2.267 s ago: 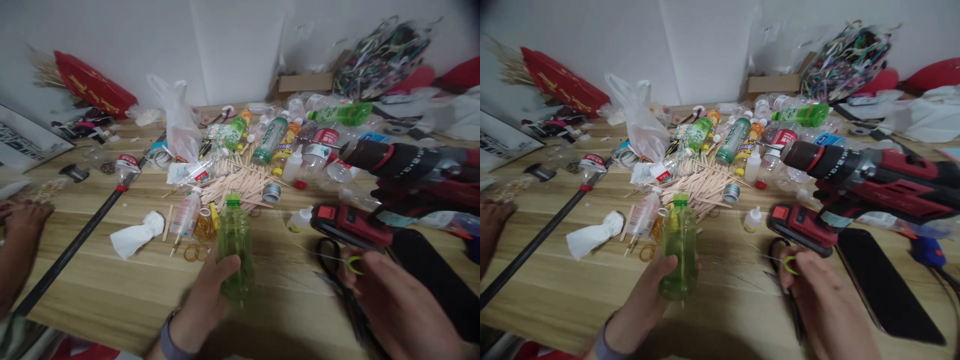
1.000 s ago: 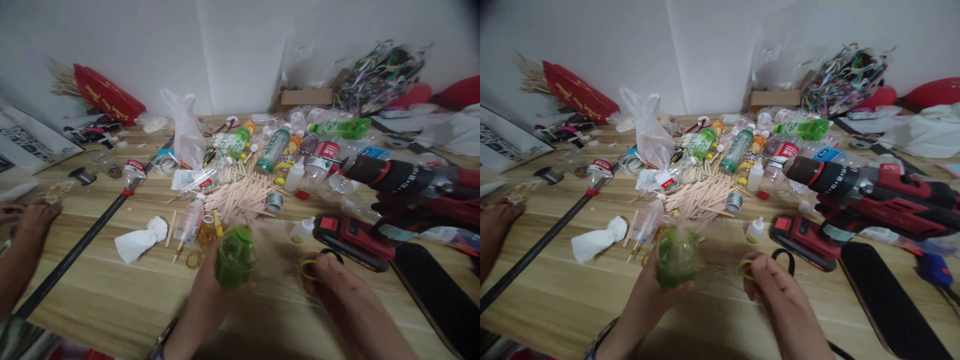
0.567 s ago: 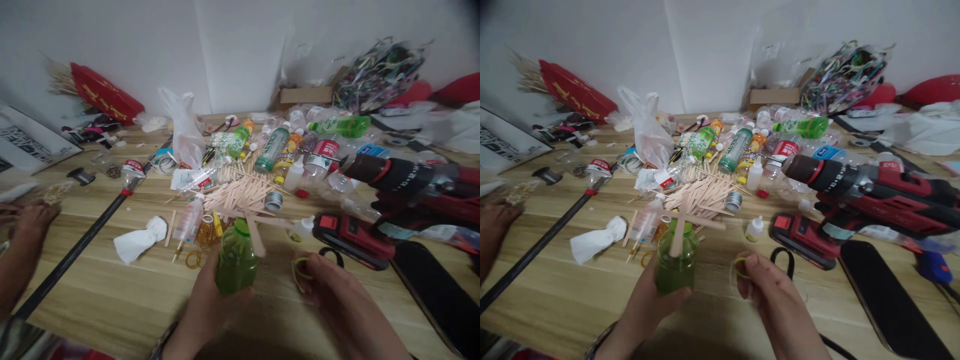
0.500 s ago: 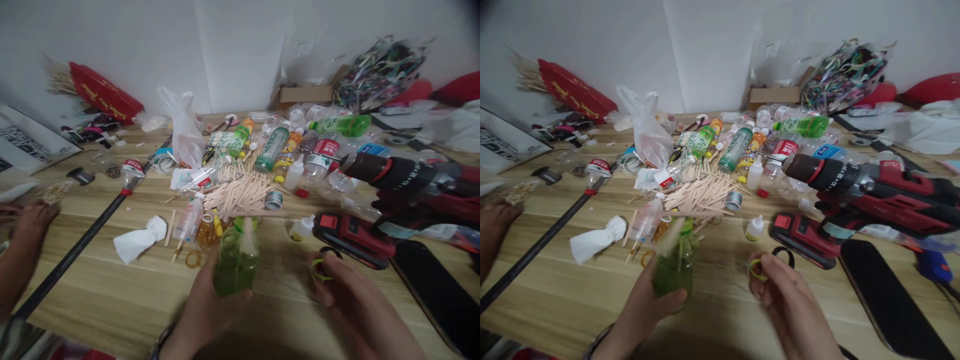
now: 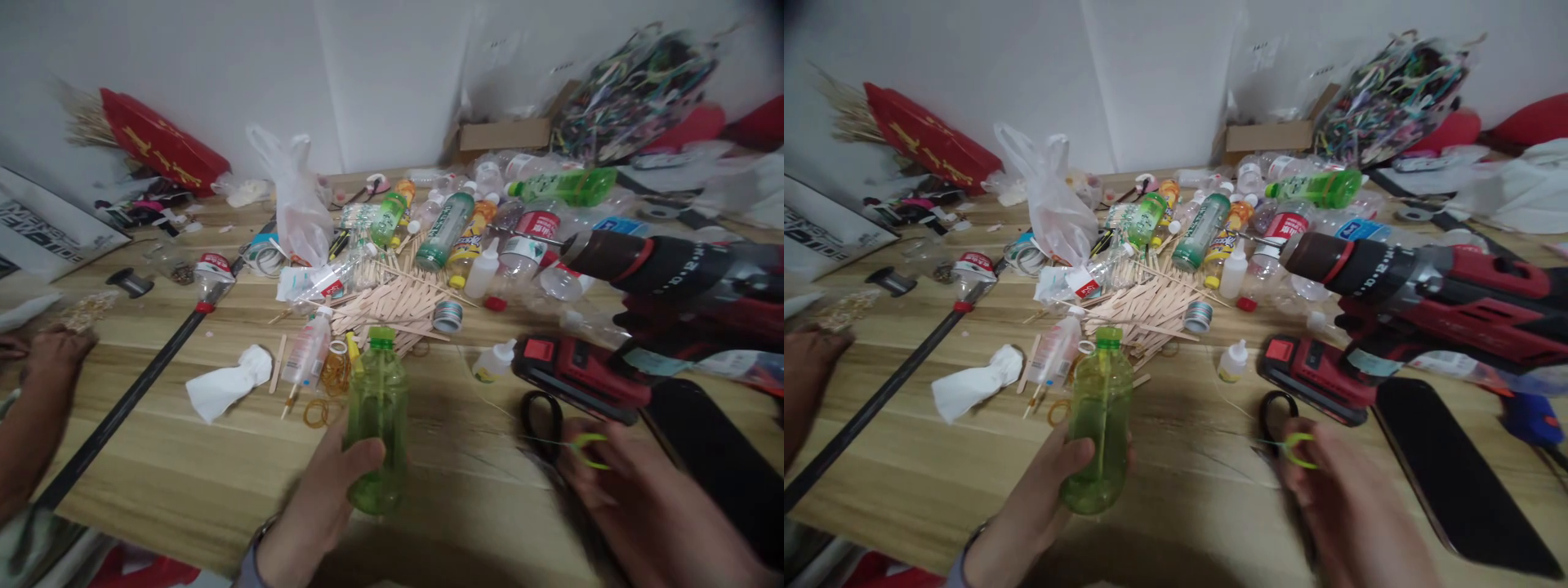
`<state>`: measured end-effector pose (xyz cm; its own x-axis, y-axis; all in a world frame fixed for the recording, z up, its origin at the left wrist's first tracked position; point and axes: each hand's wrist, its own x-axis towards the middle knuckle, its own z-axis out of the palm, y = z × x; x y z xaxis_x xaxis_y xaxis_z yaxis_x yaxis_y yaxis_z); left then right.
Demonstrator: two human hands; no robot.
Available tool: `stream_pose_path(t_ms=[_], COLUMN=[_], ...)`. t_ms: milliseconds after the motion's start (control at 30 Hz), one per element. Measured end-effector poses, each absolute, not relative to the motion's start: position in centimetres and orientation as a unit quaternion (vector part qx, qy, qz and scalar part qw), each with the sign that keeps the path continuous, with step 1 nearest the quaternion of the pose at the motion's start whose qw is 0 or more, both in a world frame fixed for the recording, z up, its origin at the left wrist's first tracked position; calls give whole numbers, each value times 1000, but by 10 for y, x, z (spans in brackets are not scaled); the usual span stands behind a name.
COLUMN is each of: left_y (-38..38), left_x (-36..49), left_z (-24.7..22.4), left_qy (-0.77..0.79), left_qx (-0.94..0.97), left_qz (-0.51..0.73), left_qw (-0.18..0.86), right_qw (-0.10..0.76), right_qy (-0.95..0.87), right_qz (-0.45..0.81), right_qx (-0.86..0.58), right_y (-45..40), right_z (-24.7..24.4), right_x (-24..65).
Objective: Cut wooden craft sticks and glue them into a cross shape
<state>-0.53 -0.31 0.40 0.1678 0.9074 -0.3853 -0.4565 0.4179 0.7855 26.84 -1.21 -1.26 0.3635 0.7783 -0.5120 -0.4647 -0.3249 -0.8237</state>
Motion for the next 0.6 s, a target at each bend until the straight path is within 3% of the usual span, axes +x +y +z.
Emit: stream_pose_path(t_ms=[200,600], left_y=[-7,-1], left_x=[17,15], left_z=[7,6], left_qy=[383,427], left_qx=[279,209], left_qz=[449,442], left_qw=[757,760], right_qw=[517,539], right_qy=[-207,-173], right_qz=[672,647], right_qx=[-488,-511], right_y=[-3,4], right_z=[7,18], right_x=[190,199])
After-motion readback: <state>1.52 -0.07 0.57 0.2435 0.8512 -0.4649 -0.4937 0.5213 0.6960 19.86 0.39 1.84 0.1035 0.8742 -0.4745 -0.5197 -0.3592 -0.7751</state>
